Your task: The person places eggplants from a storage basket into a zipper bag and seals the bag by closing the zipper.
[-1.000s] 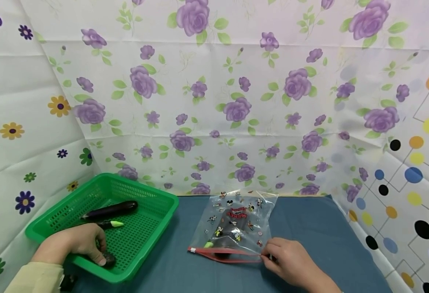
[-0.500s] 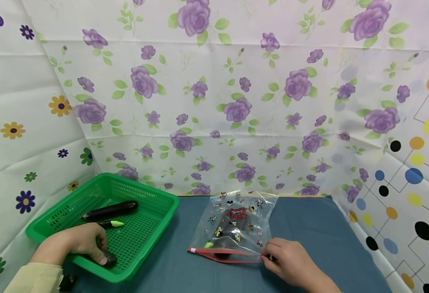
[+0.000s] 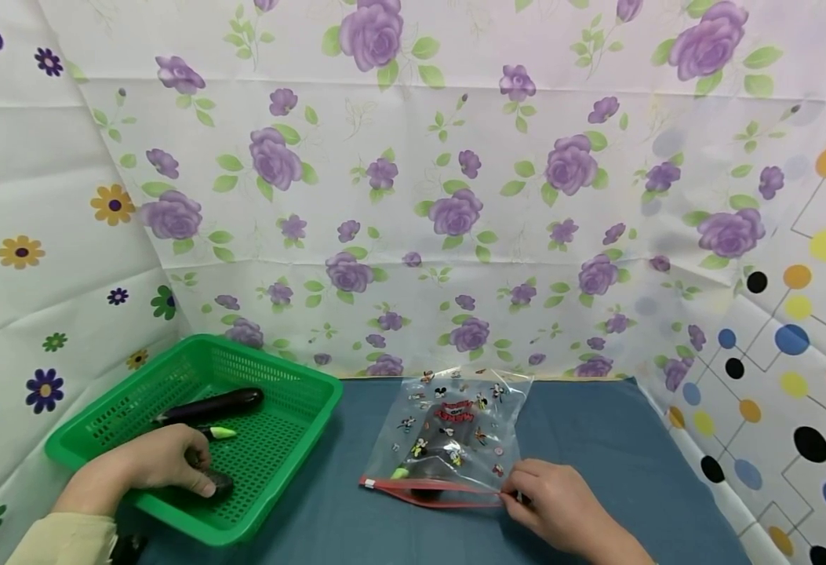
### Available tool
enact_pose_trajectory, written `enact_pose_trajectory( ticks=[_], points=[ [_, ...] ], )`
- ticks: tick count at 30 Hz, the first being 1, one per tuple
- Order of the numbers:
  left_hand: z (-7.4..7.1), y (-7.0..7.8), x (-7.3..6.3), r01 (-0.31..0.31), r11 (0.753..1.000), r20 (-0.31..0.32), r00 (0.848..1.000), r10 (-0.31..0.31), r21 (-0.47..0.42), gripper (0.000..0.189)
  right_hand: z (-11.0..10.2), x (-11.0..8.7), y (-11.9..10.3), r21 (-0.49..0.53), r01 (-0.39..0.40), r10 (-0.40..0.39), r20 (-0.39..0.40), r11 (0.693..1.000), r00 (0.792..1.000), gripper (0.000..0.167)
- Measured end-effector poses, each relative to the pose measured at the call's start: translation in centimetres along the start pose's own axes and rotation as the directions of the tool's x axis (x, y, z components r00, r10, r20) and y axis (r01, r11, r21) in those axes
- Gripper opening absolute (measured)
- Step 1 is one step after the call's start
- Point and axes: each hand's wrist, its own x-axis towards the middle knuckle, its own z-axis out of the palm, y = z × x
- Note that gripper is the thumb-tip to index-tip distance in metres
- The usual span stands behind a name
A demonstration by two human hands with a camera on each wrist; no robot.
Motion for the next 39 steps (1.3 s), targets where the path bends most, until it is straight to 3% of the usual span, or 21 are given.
enact_pose_trajectory(
  ticks=[11, 18, 27, 39],
  points=[
    [0.4, 0.2, 0.4, 0.008, 0.999, -0.073, 0.997, -0.011, -0.044, 0.032, 0.0, 0.0, 0.0, 0.001, 0.013, -0.013, -0.013, 1.0, 1.0, 0.027],
    [0.5, 0.2, 0.4, -0.031, 0.999, -0.119, 0.993, 0.026, -0.042, 0.036, 0.1, -0.1, 0.1, -0.007, 0.015, -0.015, -0.015, 1.0, 1.0, 0.026],
    [0.8, 1.0, 0.6, 0.012, 0.998, -0.158, 0.987, -0.022, -0.061, 0.042, 0.1, -0.1, 0.1, -0.013, 0.012, -0.012, -0.011, 1.0, 1.0, 0.025],
    [1.3, 1.8, 0.8, 0.006, 0.999, -0.23, 0.973, -0.013, -0.031, 0.04, -0.1, 0.1, -0.1, 0.002, 0.012, -0.012, 0.0, 1.0, 1.0, 0.024]
  ],
)
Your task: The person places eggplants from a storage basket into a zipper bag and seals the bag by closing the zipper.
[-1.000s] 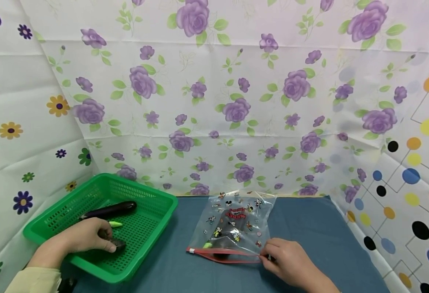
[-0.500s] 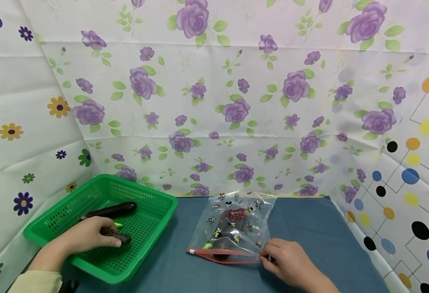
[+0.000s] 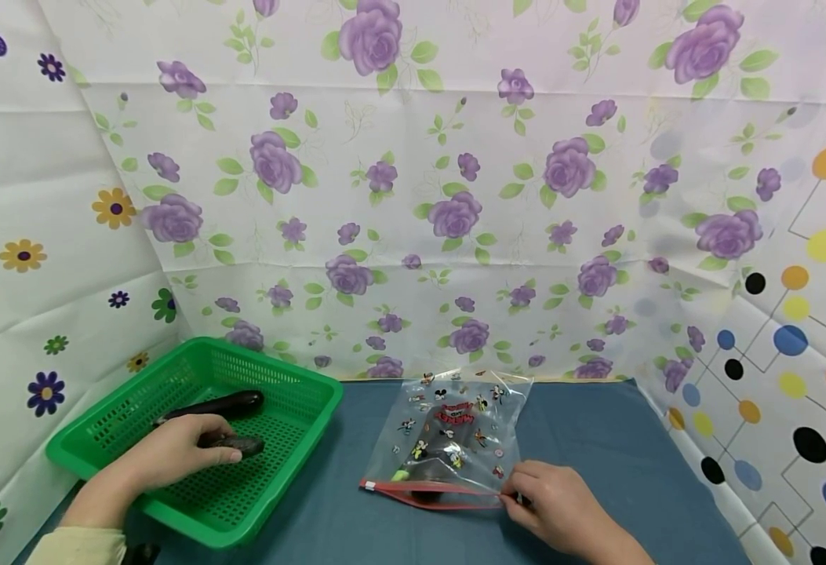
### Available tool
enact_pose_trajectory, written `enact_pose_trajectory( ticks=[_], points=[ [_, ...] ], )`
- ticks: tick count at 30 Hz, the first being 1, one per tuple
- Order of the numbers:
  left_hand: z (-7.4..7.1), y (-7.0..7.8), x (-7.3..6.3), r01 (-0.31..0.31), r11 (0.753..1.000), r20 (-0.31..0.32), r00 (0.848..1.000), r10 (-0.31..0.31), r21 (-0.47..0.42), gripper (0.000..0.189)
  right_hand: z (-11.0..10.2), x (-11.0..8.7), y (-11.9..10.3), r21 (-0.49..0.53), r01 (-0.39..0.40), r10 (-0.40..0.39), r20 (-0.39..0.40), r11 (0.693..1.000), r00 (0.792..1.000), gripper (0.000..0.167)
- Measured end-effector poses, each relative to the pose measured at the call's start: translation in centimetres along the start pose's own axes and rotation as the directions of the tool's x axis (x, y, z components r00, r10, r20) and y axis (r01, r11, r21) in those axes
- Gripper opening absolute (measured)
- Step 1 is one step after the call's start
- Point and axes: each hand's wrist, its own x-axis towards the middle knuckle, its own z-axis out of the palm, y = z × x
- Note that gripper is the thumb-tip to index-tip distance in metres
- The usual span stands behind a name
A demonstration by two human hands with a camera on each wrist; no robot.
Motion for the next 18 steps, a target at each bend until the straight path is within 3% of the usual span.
enact_pose_trajectory(
  ticks=[7, 18],
  points=[
    [0.0, 0.9, 0.1, 0.004, 0.999, -0.047, 0.999, -0.002, 0.044, 0.054, 0.0, 0.0, 0.1, -0.004, -0.006, 0.006, -0.001, 1.0, 1.0, 0.025],
    [0.5, 1.2, 0.4, 0.002, 0.998, -0.067, 0.998, 0.003, 0.063, 0.056, 0.1, -0.1, 0.1, 0.0, -0.006, 0.006, -0.005, 1.0, 1.0, 0.025]
  ],
)
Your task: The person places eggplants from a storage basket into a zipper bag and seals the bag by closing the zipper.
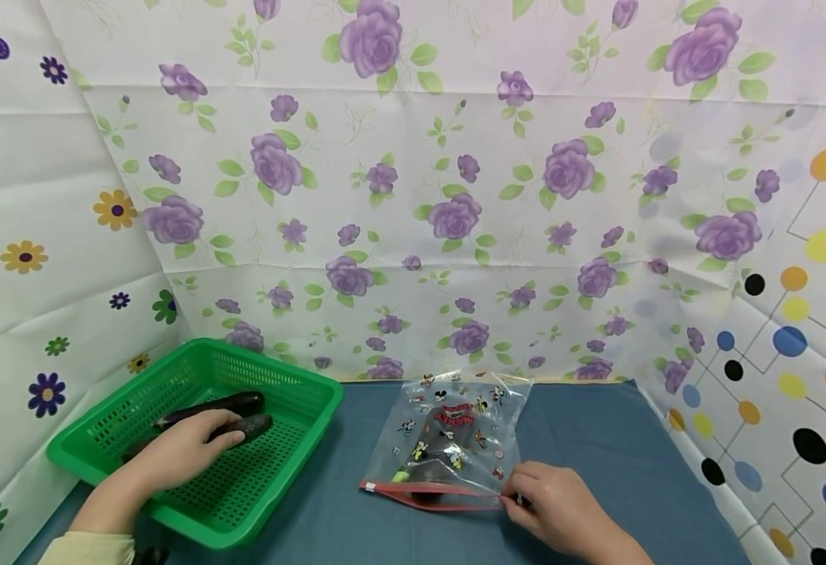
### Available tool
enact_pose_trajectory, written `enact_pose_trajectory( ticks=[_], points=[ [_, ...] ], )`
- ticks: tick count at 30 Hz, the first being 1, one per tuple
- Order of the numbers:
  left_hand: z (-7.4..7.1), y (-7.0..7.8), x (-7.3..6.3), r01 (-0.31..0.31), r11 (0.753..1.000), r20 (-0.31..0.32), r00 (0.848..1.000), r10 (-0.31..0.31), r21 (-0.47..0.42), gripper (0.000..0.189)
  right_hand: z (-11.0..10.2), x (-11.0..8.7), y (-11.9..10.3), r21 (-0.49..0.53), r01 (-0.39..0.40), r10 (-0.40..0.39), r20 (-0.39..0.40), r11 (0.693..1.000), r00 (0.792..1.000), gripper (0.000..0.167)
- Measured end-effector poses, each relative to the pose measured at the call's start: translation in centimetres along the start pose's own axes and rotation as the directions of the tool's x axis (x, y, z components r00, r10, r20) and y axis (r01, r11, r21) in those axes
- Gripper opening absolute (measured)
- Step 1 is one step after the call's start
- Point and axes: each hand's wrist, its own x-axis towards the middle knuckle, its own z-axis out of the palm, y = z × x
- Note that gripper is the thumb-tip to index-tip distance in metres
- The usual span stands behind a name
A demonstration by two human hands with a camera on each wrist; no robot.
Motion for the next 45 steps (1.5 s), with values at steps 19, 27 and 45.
enact_pose_trajectory(
  ticks=[19, 27, 45],
  points=[
    [1.0, 2.2, -0.2, 0.001, 1.0, -0.043, 0.999, -0.001, -0.005, 0.063, 0.3, -0.3, 0.1, -0.004, 0.005, -0.005, -0.002, 1.0, 1.0, 0.024],
    [1.5, 2.9, -0.3, -0.016, 1.0, -0.061, 0.998, 0.016, 0.003, 0.067, 0.2, -0.2, -0.1, 0.003, -0.002, 0.002, 0.001, 1.0, 1.0, 0.024],
    [2.2, 4.7, 0.1, -0.089, 0.995, -0.125, 0.988, 0.093, 0.04, 0.061, 0.2, -0.2, 0.1, -0.009, 0.006, -0.006, -0.005, 1.0, 1.0, 0.023]
  ],
)
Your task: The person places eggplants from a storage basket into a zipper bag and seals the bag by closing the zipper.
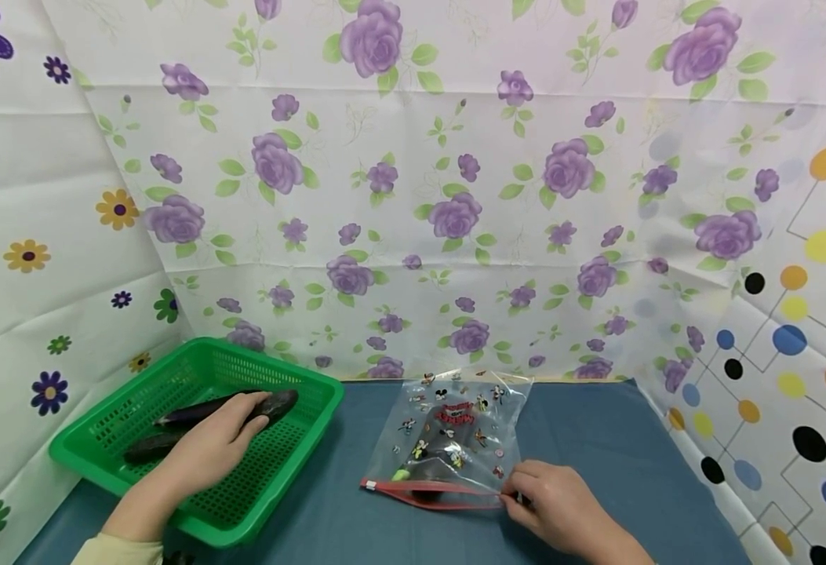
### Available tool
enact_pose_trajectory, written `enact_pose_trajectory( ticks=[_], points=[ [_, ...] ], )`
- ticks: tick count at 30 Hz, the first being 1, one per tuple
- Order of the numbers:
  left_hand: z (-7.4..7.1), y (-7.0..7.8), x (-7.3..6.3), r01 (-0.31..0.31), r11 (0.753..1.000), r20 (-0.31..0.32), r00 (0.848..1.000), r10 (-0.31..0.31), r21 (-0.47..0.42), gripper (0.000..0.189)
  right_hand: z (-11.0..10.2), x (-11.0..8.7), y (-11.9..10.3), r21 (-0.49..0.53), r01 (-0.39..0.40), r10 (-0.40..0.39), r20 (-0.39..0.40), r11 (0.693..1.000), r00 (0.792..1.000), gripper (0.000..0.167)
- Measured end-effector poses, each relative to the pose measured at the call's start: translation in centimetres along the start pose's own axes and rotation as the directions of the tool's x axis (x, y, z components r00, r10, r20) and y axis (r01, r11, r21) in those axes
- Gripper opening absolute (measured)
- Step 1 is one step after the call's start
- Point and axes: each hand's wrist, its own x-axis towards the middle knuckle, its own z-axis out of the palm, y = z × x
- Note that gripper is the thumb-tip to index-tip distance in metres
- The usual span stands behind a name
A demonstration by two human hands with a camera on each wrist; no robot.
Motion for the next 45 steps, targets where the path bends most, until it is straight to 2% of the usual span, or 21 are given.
enact_pose_trajectory(
  ticks=[10, 24, 45],
  points=[
    [0.3, 2.0, 0.6, -0.058, 0.998, -0.04, 0.998, 0.058, -0.002, 0.058, -0.1, 0.0, 0.1, 0.001, 0.002, -0.002, -0.002, 1.0, 1.0, 0.023],
    [1.0, 4.3, 0.5, -0.117, 0.993, -0.059, 0.991, 0.116, -0.014, 0.054, -0.1, 0.0, 0.1, 0.013, -0.004, 0.004, 0.002, 1.0, 1.0, 0.023],
    [1.8, 6.2, 0.3, -0.211, 0.977, -0.106, 0.972, 0.208, -0.013, 0.049, -0.1, 0.0, 0.1, 0.012, -0.021, 0.02, 0.02, 1.0, 1.0, 0.023]
  ],
)
